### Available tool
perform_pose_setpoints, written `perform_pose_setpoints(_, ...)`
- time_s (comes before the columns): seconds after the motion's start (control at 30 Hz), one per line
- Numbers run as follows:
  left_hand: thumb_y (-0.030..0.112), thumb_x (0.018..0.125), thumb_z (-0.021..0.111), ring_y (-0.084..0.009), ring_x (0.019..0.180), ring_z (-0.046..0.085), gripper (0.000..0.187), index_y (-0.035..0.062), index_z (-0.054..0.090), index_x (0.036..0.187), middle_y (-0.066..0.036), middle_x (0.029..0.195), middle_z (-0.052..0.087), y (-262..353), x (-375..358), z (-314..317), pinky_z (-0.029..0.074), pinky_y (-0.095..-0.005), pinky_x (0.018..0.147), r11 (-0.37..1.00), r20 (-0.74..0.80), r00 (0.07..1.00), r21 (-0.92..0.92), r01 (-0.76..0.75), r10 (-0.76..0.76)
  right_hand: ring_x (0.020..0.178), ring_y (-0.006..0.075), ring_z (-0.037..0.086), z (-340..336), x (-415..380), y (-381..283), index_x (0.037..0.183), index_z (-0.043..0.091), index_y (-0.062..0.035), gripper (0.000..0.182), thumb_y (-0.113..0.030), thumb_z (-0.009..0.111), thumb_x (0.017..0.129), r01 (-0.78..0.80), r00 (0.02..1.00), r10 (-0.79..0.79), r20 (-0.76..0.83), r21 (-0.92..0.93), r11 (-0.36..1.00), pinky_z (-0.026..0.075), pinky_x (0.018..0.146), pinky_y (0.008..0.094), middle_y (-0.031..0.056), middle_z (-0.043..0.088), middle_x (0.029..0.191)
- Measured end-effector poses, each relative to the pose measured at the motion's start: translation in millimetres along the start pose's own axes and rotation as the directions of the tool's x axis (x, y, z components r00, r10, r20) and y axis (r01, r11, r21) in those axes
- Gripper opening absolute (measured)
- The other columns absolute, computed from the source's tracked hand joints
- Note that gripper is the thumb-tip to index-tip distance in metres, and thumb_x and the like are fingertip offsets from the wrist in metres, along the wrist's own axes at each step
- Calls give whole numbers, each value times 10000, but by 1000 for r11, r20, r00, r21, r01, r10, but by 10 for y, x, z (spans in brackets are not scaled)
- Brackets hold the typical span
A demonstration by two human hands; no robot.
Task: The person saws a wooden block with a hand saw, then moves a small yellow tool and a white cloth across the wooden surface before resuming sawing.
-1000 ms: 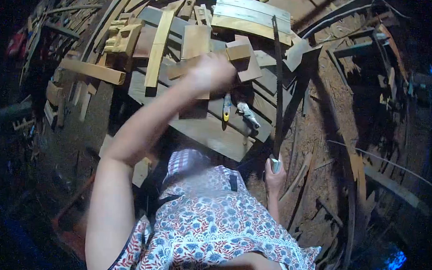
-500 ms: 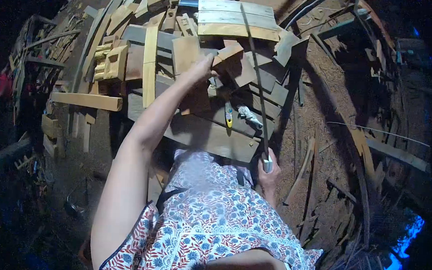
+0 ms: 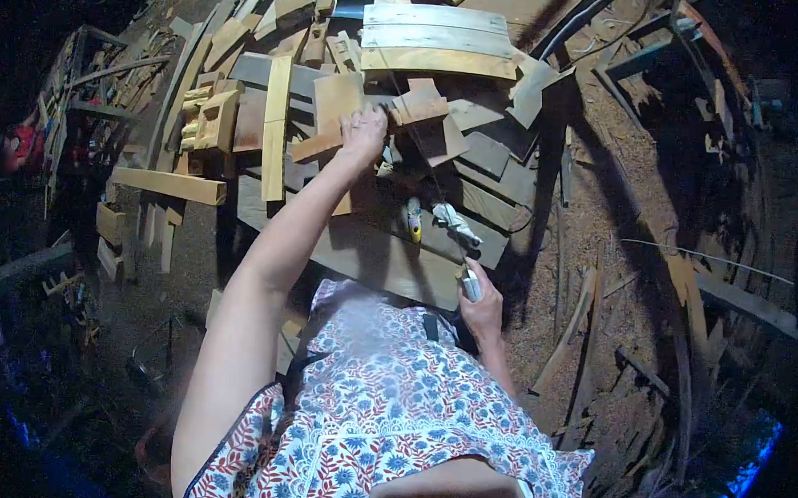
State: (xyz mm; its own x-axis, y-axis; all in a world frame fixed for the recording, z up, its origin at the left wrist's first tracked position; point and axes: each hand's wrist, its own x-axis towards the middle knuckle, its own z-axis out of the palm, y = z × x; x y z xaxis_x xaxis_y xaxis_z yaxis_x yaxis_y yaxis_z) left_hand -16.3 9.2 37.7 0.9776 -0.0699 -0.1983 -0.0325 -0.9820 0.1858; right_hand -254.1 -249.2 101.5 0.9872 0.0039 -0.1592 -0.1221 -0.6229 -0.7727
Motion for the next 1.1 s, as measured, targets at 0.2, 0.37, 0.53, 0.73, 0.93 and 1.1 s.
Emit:
perform_pose_setpoints(0.2,163,819,504,-319,1124,490,354,14,548,1138,-141,1166,550,174,202,-100,272,-606,952,956,260,920,78,284,-294,1065,303,555,-106,102,-41,1192,521,-70,504,-27,615,698,-143,982,140,127,17,990,451,887,346,180,569,1144)
perform_pose_setpoints(0.37,191,815,536,-344,1177,444,411,-5,517,1177,-162,1243,506,135,336,0,247,-641,952,923,304,878,14,384,-370,1005,325,569,-118,102,77,1204,504,-100,540,-41,639,684,-48,995,50,92,-22,999,469,831,371,180,584,1074)
perform_pose_setpoints(0.53,211,825,528,-372,1205,412,440,-16,494,1201,-183,1267,481,-24,439,244,202,-686,957,931,335,876,16,364,-348,944,333,589,-101,53,82,1208,497,-129,557,-79,678,684,18,999,-14,50,-71,997,491,776,388,166,600,1024)
perform_pose_setpoints(0.73,210,832,500,-374,1159,464,402,-25,514,1158,-199,1226,507,-138,465,350,246,-664,936,933,329,889,-57,354,-318,846,329,602,-162,-27,10,1187,517,-116,498,-39,626,707,-41,996,43,83,-25,999,482,718,389,159,605,917)
perform_pose_setpoints(0.93,183,828,484,-374,1106,509,367,-24,522,1129,-196,1187,536,-213,447,378,272,-657,912,936,313,904,-102,338,-292,830,336,601,-140,-52,64,1186,514,-123,499,-58,626,704,-41,994,44,101,-37,998,488,723,390,168,601,910)
perform_pose_setpoints(1.1,151,835,454,-383,1095,514,345,-14,504,1134,-192,1154,548,-65,366,254,287,-658,903,964,262,928,44,262,-265,878,352,596,-43,-109,35,1200,500,-123,523,-75,650,702,-124,985,123,125,1,992,491,739,408,176,607,979)
